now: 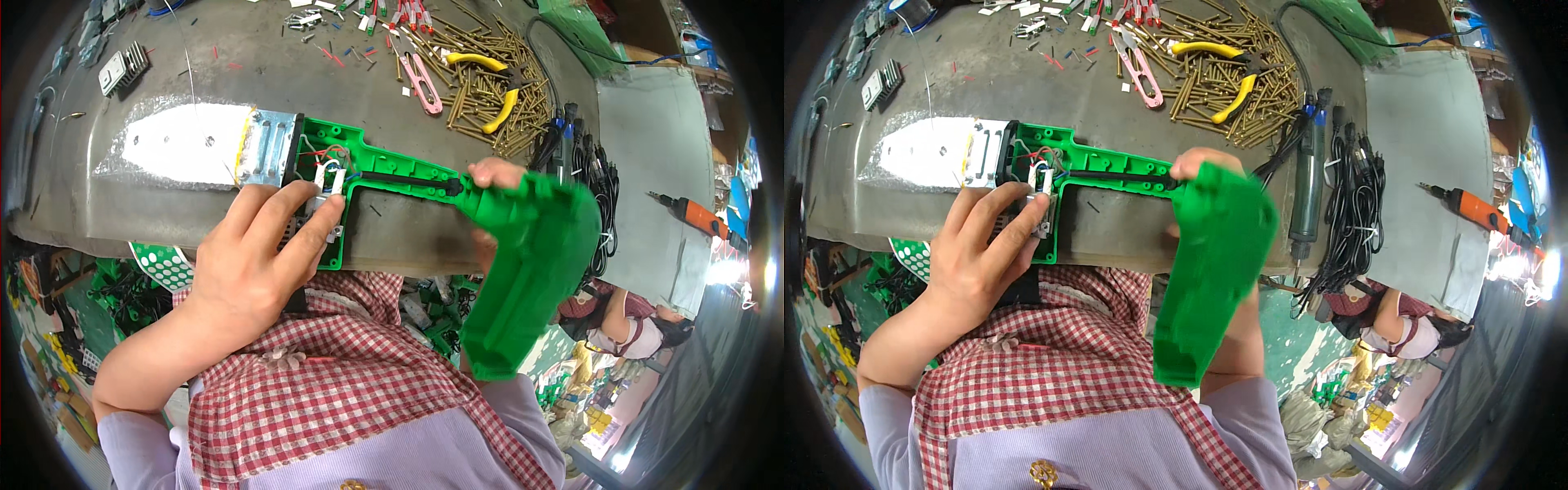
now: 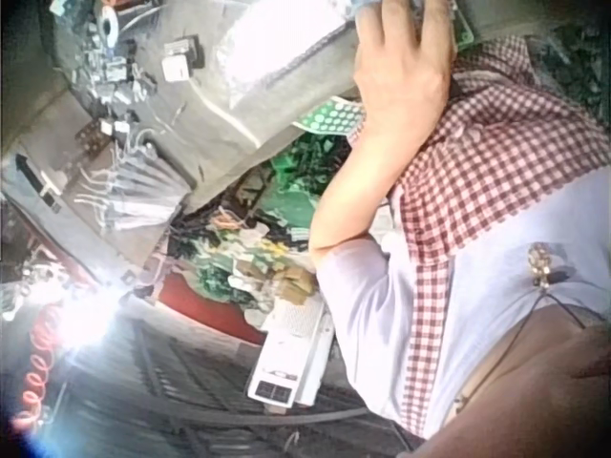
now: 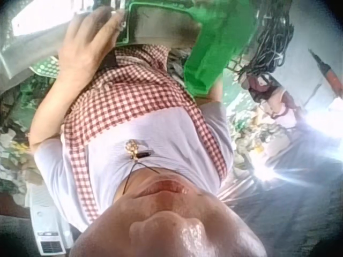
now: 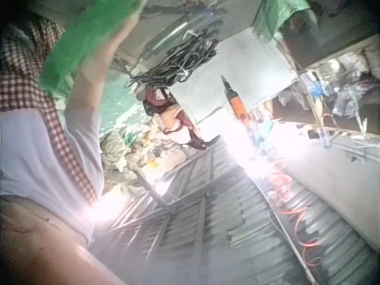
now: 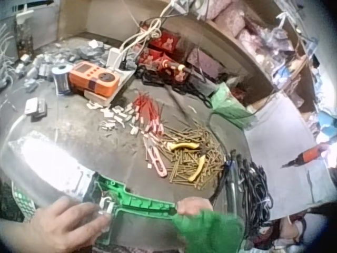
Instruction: The person assembles a handheld power tool by wiring components into the plastic casing, soldering connections with a soldering iron, closing the housing cover, and driving screws with an electric screwdriver.
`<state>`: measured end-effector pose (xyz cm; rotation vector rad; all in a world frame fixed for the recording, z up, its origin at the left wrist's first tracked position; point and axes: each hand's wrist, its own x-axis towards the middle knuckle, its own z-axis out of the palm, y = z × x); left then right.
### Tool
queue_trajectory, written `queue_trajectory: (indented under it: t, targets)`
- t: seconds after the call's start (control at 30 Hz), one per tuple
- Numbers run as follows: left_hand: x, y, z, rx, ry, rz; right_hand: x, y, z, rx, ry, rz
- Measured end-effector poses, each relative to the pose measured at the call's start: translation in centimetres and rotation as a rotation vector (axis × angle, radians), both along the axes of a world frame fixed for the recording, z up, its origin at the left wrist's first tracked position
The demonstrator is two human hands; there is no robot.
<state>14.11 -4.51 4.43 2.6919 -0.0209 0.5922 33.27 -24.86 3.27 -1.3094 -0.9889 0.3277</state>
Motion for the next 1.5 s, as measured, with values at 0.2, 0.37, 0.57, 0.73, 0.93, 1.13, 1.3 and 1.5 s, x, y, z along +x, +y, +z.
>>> queue_trajectory:
  t: [0.2, 0.37, 0.57, 0.73, 0.93, 1.13, 1.3, 1.5]
  targets:
    - [-0.2, -0.5, -0.1, -0.078, 0.026, 0.034, -0.6, 1.1, 1.3, -0.001, 0.389, 0.036]
    - [-0.2, -0.4, -0.1, 0.038, 0.029, 0.031, -1.6, 1.7, 0.8, -0.394, -0.232, -0.101]
    - [-0.3, -0.4, 0.1, 0.078, -0.007, 0.103, -1.9, 2.7, 0.6, -0.470, -0.339, -0.135]
    - [-0.1, -0.4, -2.0, -0.337, -0.222, 0.149, -2.7, 4.3, 1.1, -0.556, -0.567, -0.189]
    - [-1.9, 3.2, -1.1, -0.473, 0.125, -0.062, -3.4, 5.2, 1.1, -0.630, -0.601, -0.222]
    - [-2.0, 3.8, -0.6, -0.529, 0.254, -0.163, -3.1, 5.2, 2.1, -0.770, -0.533, -0.120]
    - [-2.1, 3.2, -1.7, -0.563, 0.092, -0.134, -5.0, 8.8, 3.3, -0.794, -0.395, -0.060]
    - [-1.8, 2.8, -1.7, -0.617, 0.114, -0.141, -6.2, 8.9, 3.3, -0.761, -0.771, -0.090]
